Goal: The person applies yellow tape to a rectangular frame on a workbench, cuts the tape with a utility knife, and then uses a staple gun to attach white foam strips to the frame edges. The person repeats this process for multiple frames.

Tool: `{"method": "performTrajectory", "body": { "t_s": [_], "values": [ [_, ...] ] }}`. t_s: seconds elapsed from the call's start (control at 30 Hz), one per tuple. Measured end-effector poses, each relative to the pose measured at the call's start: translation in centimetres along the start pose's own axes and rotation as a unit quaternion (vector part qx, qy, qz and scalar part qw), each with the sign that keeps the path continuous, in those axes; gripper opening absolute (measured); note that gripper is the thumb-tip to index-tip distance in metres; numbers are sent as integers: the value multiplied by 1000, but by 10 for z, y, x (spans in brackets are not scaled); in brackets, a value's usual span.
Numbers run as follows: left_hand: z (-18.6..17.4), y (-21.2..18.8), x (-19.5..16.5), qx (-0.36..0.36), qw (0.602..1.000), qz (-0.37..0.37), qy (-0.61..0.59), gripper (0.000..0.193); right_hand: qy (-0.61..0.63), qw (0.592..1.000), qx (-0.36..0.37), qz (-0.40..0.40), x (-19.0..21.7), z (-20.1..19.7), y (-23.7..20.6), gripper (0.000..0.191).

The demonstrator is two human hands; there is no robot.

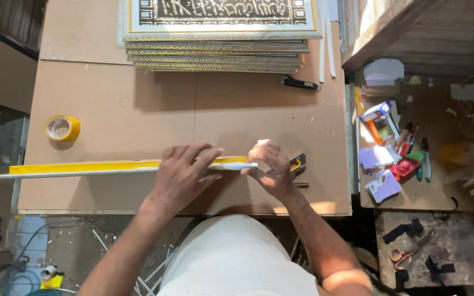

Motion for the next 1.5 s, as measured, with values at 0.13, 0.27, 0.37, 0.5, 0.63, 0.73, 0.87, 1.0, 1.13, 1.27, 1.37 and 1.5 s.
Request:
{"method": "performTrajectory", "body": {
  "t_s": [0.13, 0.27, 0.37, 0.5, 0.63, 0.73, 0.87, 1.0, 1.13, 1.27, 1.37, 1.5],
  "values": [
    [-45, -76, 73, 64, 979, -167, 97, 55, -49, 998, -19, -48, 21, 10, -7, 31],
    [-27, -154, 72, 3, 974, -197, 111, 45, -110, 988, 30, -106, 22, 28, -31, 25],
    [32, -191, 72, 60, 966, -234, 93, 55, -161, 977, 81, -110, -8, 54, -51, 14],
    [97, -199, 74, 144, 958, -216, 120, 72, -221, 961, 140, -95, -58, 95, -84, 17],
    [133, -196, 81, 320, 912, -257, 4, 108, -297, 937, 144, -115, -83, 122, -102, 18],
    [145, -161, 80, 312, 916, -228, -106, 110, -299, 937, 151, -98, -82, 129, -106, 19],
    [162, -98, 69, 197, 963, -111, -148, 78, -325, 928, 179, -23, -77, 132, -113, 24],
    [179, -76, 70, 164, 977, -61, -119, 51, -352, 910, 217, 39, -86, 139, -120, 44],
    [181, -72, 76, 120, 983, -52, -126, 40, -407, 868, 270, 88, -113, 138, -122, 47],
    [183, -70, 79, 118, 981, -56, -146, 34, -385, 886, 202, 160, -115, 81, -130, 57],
    [183, -69, 82, 115, 981, -54, -145, 34, -409, 876, 189, 173, -114, 39, -129, 66],
    [184, -70, 85, 110, 982, -53, -145, 34, -444, 862, 211, 124, -102, 33, -120, 63]
  ]
}}
Point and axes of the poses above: each hand's wrist, its own y-axis towards the middle knuckle, its own z-axis out of the palm, x = y × z, the point moved 7 cm from there along y, towards the middle knuckle, and after that the axes turned 3 degrees about -y, right-handed, at the moved point
